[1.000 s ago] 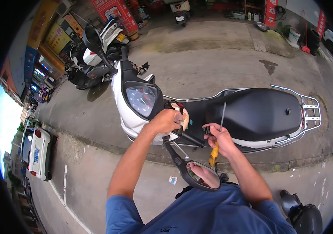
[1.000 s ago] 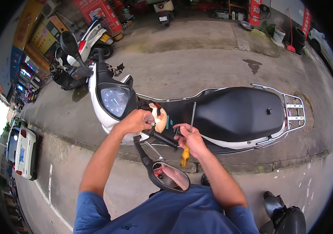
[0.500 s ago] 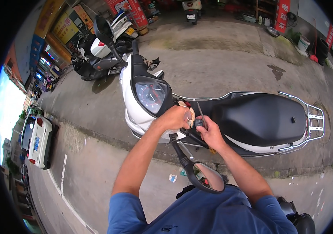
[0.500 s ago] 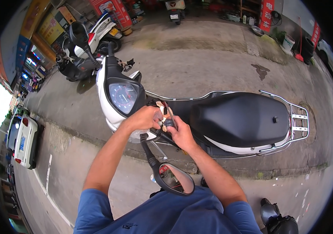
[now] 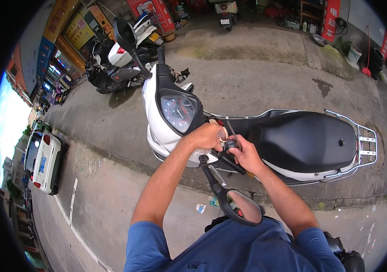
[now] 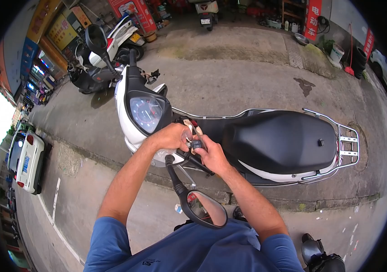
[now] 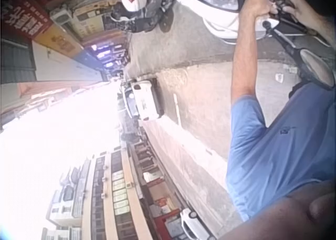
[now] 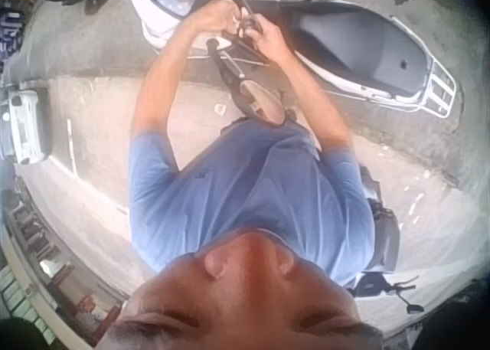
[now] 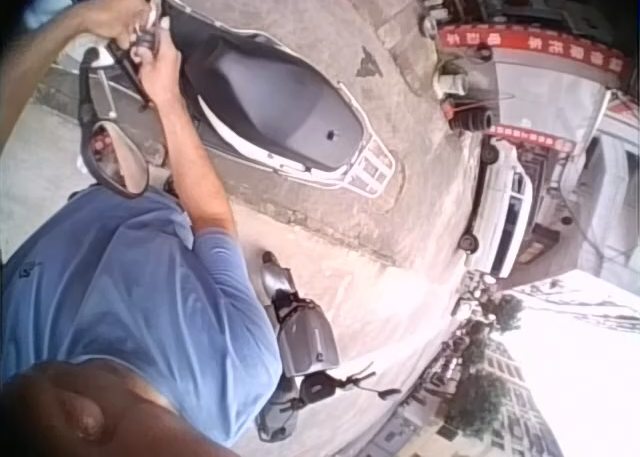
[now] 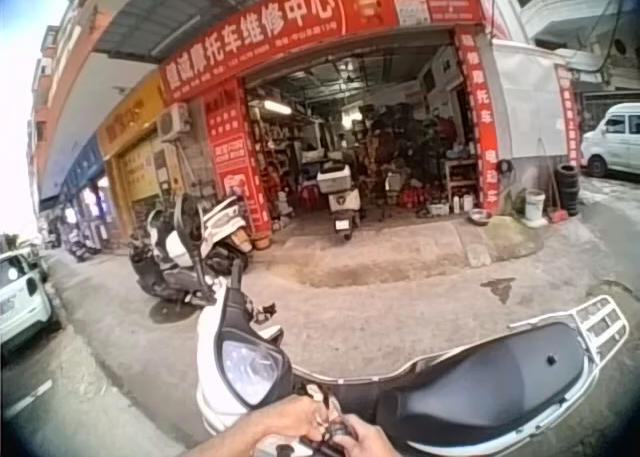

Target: Repairing a scooter fairing and handlebar assembly by retrieving and installing small parts using a screwdriver.

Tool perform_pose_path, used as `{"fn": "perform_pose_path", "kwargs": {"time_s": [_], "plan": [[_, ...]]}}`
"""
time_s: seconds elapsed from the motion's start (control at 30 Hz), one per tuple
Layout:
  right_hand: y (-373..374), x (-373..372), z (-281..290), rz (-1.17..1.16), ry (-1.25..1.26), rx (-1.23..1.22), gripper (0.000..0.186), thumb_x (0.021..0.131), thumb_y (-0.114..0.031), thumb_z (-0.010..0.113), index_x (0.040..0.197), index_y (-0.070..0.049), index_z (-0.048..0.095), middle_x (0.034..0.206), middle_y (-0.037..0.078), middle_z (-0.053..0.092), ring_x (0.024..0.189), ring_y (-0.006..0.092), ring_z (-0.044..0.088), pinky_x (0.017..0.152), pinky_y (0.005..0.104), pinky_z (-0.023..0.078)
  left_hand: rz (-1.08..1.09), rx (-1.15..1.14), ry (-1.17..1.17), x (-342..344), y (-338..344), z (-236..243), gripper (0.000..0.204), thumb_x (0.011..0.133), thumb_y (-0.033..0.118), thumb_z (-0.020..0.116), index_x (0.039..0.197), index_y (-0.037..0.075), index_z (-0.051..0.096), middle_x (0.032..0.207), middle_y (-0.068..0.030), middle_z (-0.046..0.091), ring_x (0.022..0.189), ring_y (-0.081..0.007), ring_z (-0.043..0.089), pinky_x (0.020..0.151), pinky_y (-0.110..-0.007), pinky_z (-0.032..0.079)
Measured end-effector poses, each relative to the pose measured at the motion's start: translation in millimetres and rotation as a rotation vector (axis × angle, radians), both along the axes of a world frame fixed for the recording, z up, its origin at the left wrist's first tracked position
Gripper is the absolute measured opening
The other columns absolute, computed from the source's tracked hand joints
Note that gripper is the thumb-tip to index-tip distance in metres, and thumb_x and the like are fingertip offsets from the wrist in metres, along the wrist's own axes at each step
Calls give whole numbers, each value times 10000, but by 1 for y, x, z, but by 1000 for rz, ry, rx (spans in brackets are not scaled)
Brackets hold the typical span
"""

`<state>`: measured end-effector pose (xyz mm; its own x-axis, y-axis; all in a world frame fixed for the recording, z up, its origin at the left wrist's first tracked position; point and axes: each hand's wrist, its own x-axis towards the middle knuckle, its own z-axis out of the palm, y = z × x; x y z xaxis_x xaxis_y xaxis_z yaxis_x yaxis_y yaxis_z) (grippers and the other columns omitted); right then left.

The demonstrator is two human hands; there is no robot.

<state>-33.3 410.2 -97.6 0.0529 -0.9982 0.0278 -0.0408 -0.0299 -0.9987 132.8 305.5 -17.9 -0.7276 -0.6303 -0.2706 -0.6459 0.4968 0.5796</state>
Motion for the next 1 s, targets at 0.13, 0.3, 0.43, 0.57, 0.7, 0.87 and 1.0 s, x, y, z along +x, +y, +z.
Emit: {"fn": "perform_pose_path", "kwargs": {"time_s": [0.13, 0.3, 0.43, 0.57, 0.7, 0.87, 1.0], "plan": [[-3, -4, 5, 31, 48, -35, 356, 875, 24, 601, 1217, -49, 536, 695, 64, 602, 516, 115, 554, 485, 298, 449, -1, 33, -34, -1, -4, -3, 414, 620, 49, 822, 1000, -5, 667, 850, -124, 695, 813, -244, 676, 736, -351, 524], [-9, -9, 2, 84, 170, -109, 386, 872, 15, 612, 1243, -47, 526, 684, 94, 603, 530, 148, 576, 503, 320, 463, -28, 74, -18, -3, -6, -1, 443, 629, 34, 817, 1046, 11, 668, 858, -115, 696, 810, -228, 668, 748, -350, 522], [-14, -11, 2, 125, 170, -136, 393, 871, 12, 615, 1250, -30, 519, 665, 89, 595, 526, 141, 573, 503, 320, 460, -15, 103, 23, -1, -5, 1, 443, 634, 27, 812, 1053, 17, 668, 849, -100, 690, 811, -214, 658, 757, -346, 519], [-18, -15, 6, 182, 256, -138, 405, 849, -3, 643, 1236, -11, 526, 812, 156, 653, 698, 249, 655, 632, 351, 501, -15, 119, 12, -1, -7, 3, 429, 636, 25, 809, 1039, 15, 665, 835, -92, 682, 814, -210, 653, 758, -343, 515], [-20, -12, 4, 167, 428, -418, 408, 817, -13, 672, 1206, -6, 548, 1026, 208, 655, 943, 363, 651, 800, 388, 506, -71, 80, -5, 6, -14, -12, 395, 654, 26, 800, 1023, 16, 659, 842, -88, 680, 821, -204, 654, 756, -341, 513], [-22, -13, -6, 136, 325, -373, 406, 804, -12, 683, 1189, 1, 556, 1028, 203, 655, 938, 359, 651, 804, 389, 507, -33, 94, -19, 0, -10, -7, 353, 673, 29, 792, 999, 22, 656, 848, -86, 674, 823, -210, 654, 758, -342, 511], [-18, -10, -10, 116, 214, -230, 408, 801, -1, 682, 1190, 5, 559, 907, 178, 664, 795, 277, 663, 726, 353, 508, -54, 85, -54, 2, -8, 2, 354, 677, 50, 798, 1001, 25, 658, 901, -110, 668, 856, -234, 649, 770, -348, 508]]}}
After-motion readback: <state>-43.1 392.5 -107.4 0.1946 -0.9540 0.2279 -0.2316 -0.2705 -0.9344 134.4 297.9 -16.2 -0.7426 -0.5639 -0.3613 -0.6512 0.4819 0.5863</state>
